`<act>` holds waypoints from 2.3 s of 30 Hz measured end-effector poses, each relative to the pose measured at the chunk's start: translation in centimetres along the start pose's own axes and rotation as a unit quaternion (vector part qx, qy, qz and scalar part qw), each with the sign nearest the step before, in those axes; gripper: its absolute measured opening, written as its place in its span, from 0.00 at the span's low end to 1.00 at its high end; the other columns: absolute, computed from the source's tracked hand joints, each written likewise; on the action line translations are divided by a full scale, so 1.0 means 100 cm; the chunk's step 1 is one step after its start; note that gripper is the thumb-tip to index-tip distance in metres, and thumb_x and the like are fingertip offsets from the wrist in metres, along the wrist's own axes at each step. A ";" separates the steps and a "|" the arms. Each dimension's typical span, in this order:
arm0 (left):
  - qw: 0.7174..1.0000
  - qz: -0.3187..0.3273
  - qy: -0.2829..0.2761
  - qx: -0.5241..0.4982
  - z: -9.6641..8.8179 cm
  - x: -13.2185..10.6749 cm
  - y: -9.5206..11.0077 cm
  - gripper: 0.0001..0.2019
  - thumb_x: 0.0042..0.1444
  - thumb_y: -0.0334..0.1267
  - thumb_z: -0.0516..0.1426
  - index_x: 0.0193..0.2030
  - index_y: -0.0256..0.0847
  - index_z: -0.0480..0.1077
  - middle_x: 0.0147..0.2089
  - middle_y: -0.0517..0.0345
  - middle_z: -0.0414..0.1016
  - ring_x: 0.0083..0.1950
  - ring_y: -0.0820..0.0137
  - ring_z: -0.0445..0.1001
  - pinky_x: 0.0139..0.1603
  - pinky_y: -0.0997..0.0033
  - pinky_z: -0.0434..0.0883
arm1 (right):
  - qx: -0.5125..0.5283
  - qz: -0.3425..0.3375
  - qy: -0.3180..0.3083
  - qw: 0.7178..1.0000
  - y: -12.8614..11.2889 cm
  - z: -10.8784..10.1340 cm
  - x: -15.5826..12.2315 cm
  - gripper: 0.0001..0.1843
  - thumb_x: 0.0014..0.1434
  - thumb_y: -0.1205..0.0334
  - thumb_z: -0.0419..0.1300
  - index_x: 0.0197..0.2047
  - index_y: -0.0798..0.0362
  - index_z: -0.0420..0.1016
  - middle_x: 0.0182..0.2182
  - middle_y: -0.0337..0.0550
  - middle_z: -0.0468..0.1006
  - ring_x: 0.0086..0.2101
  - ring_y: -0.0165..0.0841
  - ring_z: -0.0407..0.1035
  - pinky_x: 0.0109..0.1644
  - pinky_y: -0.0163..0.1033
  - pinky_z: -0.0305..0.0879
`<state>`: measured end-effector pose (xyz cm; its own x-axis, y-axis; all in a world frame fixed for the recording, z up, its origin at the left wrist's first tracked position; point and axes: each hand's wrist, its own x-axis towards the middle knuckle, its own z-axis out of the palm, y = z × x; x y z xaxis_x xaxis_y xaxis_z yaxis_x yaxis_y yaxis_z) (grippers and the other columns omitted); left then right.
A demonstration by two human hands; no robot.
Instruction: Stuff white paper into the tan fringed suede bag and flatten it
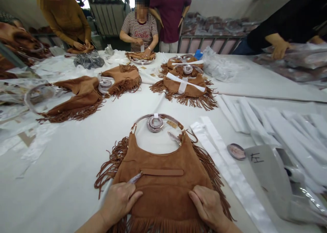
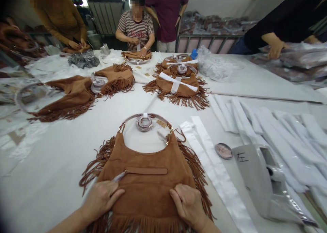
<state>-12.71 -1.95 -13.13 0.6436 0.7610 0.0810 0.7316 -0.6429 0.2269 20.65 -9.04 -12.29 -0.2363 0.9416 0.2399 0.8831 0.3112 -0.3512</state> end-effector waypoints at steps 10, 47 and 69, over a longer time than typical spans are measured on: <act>0.998 -0.036 0.053 -0.011 -0.001 -0.002 0.003 0.14 0.63 0.42 0.48 0.28 0.42 0.68 0.24 0.60 0.73 0.27 0.71 0.73 0.29 0.72 0.68 | 0.006 0.020 0.000 1.000 -0.003 -0.002 0.002 0.16 0.65 0.63 0.45 0.26 0.51 0.63 0.21 0.37 0.67 0.24 0.28 0.65 0.29 0.35 0.54; 0.936 0.320 -0.135 -0.049 -0.030 0.030 0.016 0.34 0.59 0.42 0.52 0.68 0.48 0.40 0.67 0.59 0.55 0.67 0.66 0.53 0.66 0.58 0.53 | -0.094 -0.157 -0.187 0.965 -0.020 -0.033 0.040 0.27 0.62 0.55 0.50 0.63 0.46 0.53 0.64 0.46 0.55 0.63 0.40 0.45 0.64 0.57 0.40; 0.939 0.343 0.006 -0.024 -0.024 0.022 0.021 0.24 0.57 0.44 0.52 0.60 0.66 0.57 0.59 0.65 0.69 0.57 0.65 0.68 0.56 0.65 0.64 | -0.108 0.092 0.244 0.959 0.029 -0.142 -0.034 0.18 0.63 0.63 0.46 0.54 0.56 0.66 0.49 0.51 0.75 0.52 0.37 0.65 0.57 0.47 0.60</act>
<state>-10.32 -1.40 -10.14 0.9567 0.1712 0.2354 0.1357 -0.9778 0.1598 29.82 -13.18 -1.24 0.1022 0.7893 0.6054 0.9677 0.0620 -0.2442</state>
